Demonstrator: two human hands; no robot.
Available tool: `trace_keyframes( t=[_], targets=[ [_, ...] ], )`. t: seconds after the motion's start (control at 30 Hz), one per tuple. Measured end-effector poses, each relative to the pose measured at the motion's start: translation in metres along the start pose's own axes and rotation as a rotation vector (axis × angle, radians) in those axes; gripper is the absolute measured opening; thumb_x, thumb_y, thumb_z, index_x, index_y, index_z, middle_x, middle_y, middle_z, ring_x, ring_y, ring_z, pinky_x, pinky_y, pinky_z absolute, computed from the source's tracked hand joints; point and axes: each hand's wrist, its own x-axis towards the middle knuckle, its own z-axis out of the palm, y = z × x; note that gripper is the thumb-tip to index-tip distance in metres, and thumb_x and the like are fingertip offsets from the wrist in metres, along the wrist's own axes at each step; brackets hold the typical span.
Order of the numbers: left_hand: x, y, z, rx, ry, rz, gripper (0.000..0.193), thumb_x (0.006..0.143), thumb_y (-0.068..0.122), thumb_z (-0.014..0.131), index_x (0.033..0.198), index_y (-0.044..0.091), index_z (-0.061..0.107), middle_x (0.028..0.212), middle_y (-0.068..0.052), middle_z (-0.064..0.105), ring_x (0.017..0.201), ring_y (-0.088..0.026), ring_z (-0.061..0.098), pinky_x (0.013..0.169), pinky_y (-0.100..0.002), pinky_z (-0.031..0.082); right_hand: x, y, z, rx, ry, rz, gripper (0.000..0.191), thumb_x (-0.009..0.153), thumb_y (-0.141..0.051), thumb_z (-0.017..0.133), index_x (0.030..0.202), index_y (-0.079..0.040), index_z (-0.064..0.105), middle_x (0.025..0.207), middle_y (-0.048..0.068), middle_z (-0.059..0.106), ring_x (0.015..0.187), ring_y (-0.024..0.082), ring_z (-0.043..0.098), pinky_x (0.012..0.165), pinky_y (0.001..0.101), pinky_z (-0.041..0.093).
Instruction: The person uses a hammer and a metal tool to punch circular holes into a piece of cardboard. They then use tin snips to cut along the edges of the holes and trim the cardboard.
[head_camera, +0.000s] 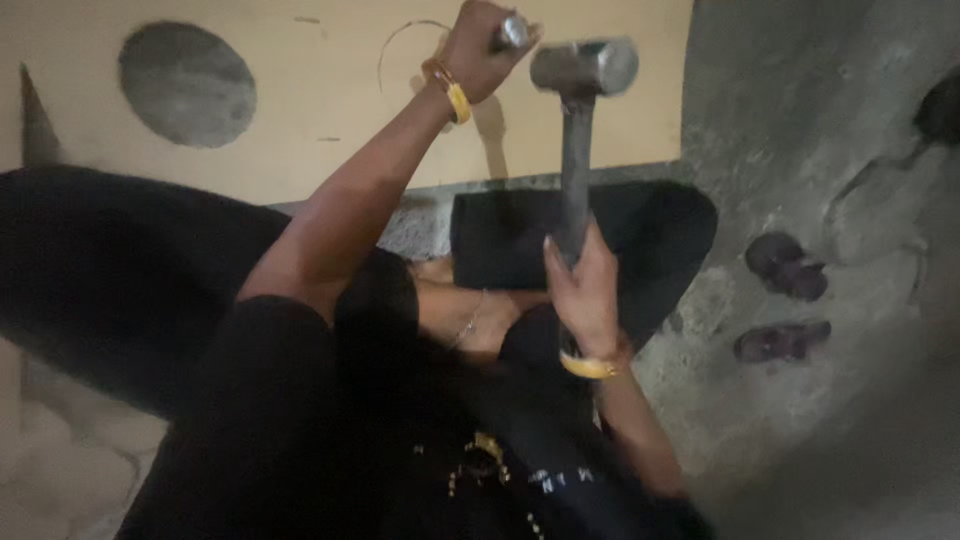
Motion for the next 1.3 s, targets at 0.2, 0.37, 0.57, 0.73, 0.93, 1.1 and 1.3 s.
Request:
trace_keyframes(
  t=[0.2,0.37,0.57,0.73,0.93,1.1,1.3],
  targets=[
    [0.018,-0.015,-0.014,-0.138,-0.076,-0.425,0.019,0.100,0.024,0.064,0.095,0.007,0.060,0.075,0.000,0.061,0.062,-0.017,0.059,0.058,-0.034,0.051,-0.019,0.038,0.016,0.856,-0.169,0.766,0.013,0.094,-0.003,0.059,0.099,-0.010,0.049,0.063,-0.004,0.044,0.044,0.004,0.040,0.037,0.0217,0.031],
    [0.016,-0.023,-0.038,-1.108,0.207,-0.609,0.031,0.103,0.017,0.051,0.075,0.012,0.038,0.062,-0.003,0.033,0.056,-0.018,0.035,0.066,-0.037,0.040,-0.022,0.061,0.036,1.259,-0.282,0.864,0.010,0.100,-0.006,0.061,0.102,-0.009,0.052,0.067,-0.007,0.043,0.048,0.001,0.038,0.040,0.0177,0.030],
    [0.016,-0.005,-0.033,-1.211,0.161,-0.614,0.035,0.107,0.024,0.048,0.076,0.011,0.038,0.063,-0.003,0.031,0.058,-0.017,0.034,0.069,-0.038,0.041,-0.014,0.057,0.033,1.541,-0.311,0.892,0.023,0.102,-0.020,0.062,0.122,-0.011,0.057,0.068,-0.007,0.042,0.050,0.001,0.038,0.042,0.0161,0.032],
    [0.006,-0.005,-0.035,-1.176,0.115,-0.614,0.035,0.107,0.023,0.051,0.076,0.012,0.038,0.063,-0.002,0.031,0.058,-0.017,0.033,0.071,-0.038,0.042,-0.005,0.058,0.044,1.614,-0.112,1.086,0.034,0.099,-0.036,0.050,0.120,-0.008,0.052,0.075,0.000,0.045,0.062,0.009,0.045,0.054,0.0216,0.041],
    [0.007,-0.014,-0.025,-0.574,-0.069,-0.453,0.019,0.088,0.021,0.063,0.080,0.009,0.049,0.067,0.000,0.050,0.064,-0.014,0.051,0.058,-0.032,0.040,-0.002,0.070,0.051,1.505,-0.245,0.761,0.022,0.110,-0.030,0.057,0.110,-0.008,0.053,0.072,-0.005,0.042,0.056,0.003,0.040,0.047,0.0180,0.035],
    [0.000,0.007,-0.008,-0.538,-0.122,-0.727,0.031,0.096,0.021,0.078,0.084,0.006,0.053,0.061,0.002,0.051,0.054,-0.012,0.049,0.051,-0.032,0.040,0.000,0.041,0.034,1.046,-0.087,0.694,0.019,0.103,-0.027,0.060,0.103,-0.012,0.048,0.063,-0.005,0.041,0.044,0.003,0.039,0.036,0.0203,0.031],
    [-0.002,0.019,-0.005,-0.155,-0.355,-0.327,0.039,0.103,0.024,0.076,0.076,0.000,0.061,0.061,-0.013,0.051,0.056,-0.027,0.045,0.057,-0.039,0.041,0.023,0.016,-0.089,0.709,0.327,-0.218,0.019,0.105,-0.029,0.060,0.105,-0.012,0.052,0.066,-0.004,0.048,0.049,0.005,0.046,0.040,0.0215,0.039]
  ],
)
